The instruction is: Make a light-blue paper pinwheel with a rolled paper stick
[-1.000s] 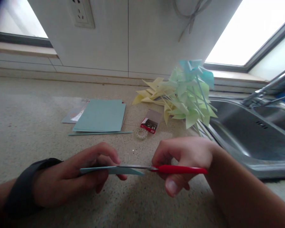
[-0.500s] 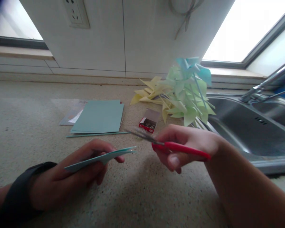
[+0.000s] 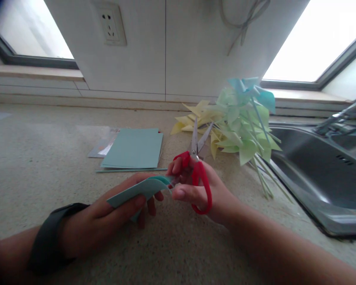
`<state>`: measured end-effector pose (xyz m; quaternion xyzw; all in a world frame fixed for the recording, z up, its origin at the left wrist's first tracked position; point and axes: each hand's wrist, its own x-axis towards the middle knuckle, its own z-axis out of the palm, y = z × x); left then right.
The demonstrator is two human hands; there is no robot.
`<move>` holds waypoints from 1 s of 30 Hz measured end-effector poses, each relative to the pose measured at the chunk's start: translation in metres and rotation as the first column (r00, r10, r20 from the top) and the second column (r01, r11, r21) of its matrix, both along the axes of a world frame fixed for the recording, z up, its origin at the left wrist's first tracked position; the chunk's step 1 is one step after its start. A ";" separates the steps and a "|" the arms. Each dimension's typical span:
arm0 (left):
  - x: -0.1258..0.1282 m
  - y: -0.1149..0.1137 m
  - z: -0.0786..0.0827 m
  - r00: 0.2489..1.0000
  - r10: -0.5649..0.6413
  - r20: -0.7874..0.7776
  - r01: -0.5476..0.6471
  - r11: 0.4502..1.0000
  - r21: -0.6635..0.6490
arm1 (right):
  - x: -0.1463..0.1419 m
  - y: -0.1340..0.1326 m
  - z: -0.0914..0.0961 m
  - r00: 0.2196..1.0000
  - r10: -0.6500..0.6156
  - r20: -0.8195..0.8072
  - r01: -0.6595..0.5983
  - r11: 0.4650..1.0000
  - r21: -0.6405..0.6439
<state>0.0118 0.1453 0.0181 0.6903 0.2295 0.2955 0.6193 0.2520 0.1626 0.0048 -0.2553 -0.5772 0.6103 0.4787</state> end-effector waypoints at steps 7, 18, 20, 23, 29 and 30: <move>0.000 0.000 -0.001 0.997 -0.072 -0.009 0.073 0.997 0.031 | -0.004 0.001 -0.008 0.999 -0.005 -0.036 0.003 0.999 -0.053; 0.000 -0.001 -0.006 0.997 -0.060 -0.039 0.062 0.996 0.057 | -0.010 -0.005 0.011 0.979 -0.163 0.125 0.170 0.984 -0.048; 0.000 -0.002 -0.005 0.997 -0.057 -0.042 0.060 0.994 0.089 | -0.012 -0.007 0.013 0.982 -0.163 0.097 0.167 0.985 -0.037; -0.001 -0.002 -0.002 0.998 -0.048 -0.047 0.053 0.992 0.117 | -0.013 -0.010 0.015 0.967 -0.211 0.145 0.213 0.977 0.003; 0.000 -0.002 -0.002 0.997 -0.059 -0.047 0.065 0.986 0.154 | -0.019 -0.017 0.030 0.936 -0.260 0.235 0.247 0.965 0.084; 0.000 -0.002 -0.002 0.997 -0.055 -0.052 0.062 0.987 0.145 | -0.020 -0.017 0.032 0.933 -0.264 0.243 0.246 0.964 0.102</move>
